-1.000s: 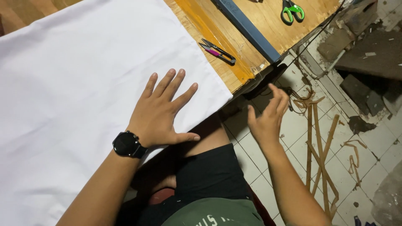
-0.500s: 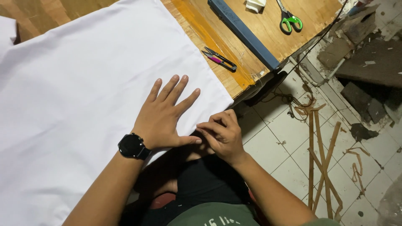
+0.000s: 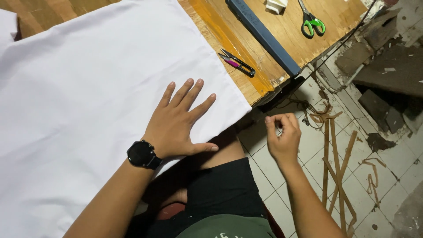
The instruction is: Trimming loose threads from white school uniforms and folding them neatly on a wooden table.
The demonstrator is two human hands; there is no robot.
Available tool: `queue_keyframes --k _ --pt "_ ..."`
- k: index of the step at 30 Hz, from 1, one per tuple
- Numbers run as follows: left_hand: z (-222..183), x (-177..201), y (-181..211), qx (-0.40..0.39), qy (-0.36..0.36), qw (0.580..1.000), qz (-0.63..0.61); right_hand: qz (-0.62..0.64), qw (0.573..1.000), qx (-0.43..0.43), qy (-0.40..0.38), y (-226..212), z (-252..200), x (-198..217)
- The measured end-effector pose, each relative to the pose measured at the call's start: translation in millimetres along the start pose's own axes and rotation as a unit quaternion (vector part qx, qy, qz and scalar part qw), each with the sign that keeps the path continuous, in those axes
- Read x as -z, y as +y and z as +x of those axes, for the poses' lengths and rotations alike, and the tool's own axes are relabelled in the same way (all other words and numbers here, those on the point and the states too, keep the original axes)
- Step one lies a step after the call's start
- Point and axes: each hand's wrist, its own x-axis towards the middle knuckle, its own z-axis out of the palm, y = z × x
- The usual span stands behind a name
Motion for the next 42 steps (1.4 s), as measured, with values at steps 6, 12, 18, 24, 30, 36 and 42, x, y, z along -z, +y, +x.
queue_keyframes --k 6,12,18,24,30,36,42 --pt "26.5 8.7 -9.4 0.068 -0.042 0.99 -0.115 -0.013 0.996 -0.084 0.021 -42.0 40.8 5.4" --pt "66.2 23.8 -28.8 0.195 -0.061 0.979 0.008 -0.01 0.978 0.206 -0.035 -81.4 122.2 -53.3" --pt "67.9 26.2 -28.0 0.267 -0.129 0.955 -0.018 -0.085 0.875 0.321 -0.352 -128.7 173.7 -91.1" --pt "38.1 36.9 -93.3 0.213 -0.019 0.921 -0.324 -0.187 0.886 0.232 -0.356 -153.2 207.7 -146.5" --pt "-72.6 100.5 -164.9 0.425 0.012 0.902 0.071 -0.173 0.843 0.306 -0.407 -186.1 226.1 -208.4" --pt "-121.4 109.1 -191.6 0.519 -0.084 0.849 0.052 -0.269 0.866 0.216 -0.363 -186.3 234.1 -219.9" --pt "-146.1 119.7 -140.9 0.439 -0.011 0.898 0.033 -0.211 0.907 0.175 -0.32 -195.3 187.0 -200.1"
